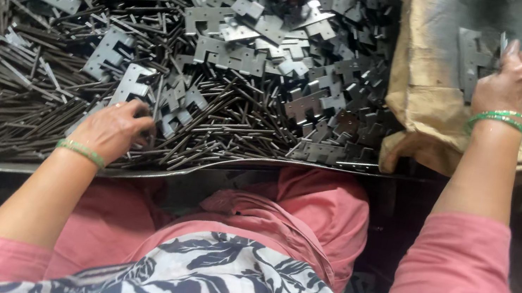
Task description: The person sits on the floor with a metal tray on their lap, picking up metal brackets and pins from the tray and inserting the pins into the brackets. The assembled units are placed into a cloth bag to the right. The task is repetitive and continues throughout the clip.
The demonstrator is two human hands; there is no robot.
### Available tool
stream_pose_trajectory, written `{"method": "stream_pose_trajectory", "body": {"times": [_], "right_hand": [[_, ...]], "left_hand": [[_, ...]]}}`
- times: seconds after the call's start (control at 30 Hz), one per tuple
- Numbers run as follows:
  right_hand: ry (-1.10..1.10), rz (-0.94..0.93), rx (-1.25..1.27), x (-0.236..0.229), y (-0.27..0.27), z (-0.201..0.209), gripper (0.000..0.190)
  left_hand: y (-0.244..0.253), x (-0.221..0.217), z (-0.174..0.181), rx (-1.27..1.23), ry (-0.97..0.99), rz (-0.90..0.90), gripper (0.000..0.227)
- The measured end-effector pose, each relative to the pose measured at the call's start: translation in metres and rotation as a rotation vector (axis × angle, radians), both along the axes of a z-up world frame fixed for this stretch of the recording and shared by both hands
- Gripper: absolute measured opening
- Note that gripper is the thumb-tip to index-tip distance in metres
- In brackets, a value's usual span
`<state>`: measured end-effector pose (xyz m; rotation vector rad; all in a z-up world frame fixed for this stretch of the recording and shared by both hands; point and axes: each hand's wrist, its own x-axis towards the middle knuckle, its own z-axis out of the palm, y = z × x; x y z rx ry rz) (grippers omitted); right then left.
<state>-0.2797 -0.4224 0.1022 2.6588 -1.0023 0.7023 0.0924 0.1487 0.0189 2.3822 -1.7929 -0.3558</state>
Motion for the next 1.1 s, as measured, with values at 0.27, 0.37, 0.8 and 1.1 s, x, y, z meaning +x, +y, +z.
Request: {"method": "stream_pose_trajectory", "body": {"times": [0.27,0.37,0.8,1.1], "right_hand": [[0.425,0.4,0.357,0.143,0.149,-0.08,0.046],[0.59,0.4,0.33,0.155,0.176,-0.113,0.031],[0.553,0.62,0.251,0.13,0.179,-0.108,0.021],[-0.075,0.69,0.731,0.12,0.173,-0.089,0.014]], "left_hand": [[-0.041,-0.031,0.036,-0.533,0.412,0.061,0.015],[-0.043,-0.045,0.052,-0.765,0.993,0.153,0.013],[0.002,-0.001,0.094,-1.211,1.834,0.6,0.081],[-0.038,-0.031,-0.021,-0.053,-0.097,0.547,0.031]]}}
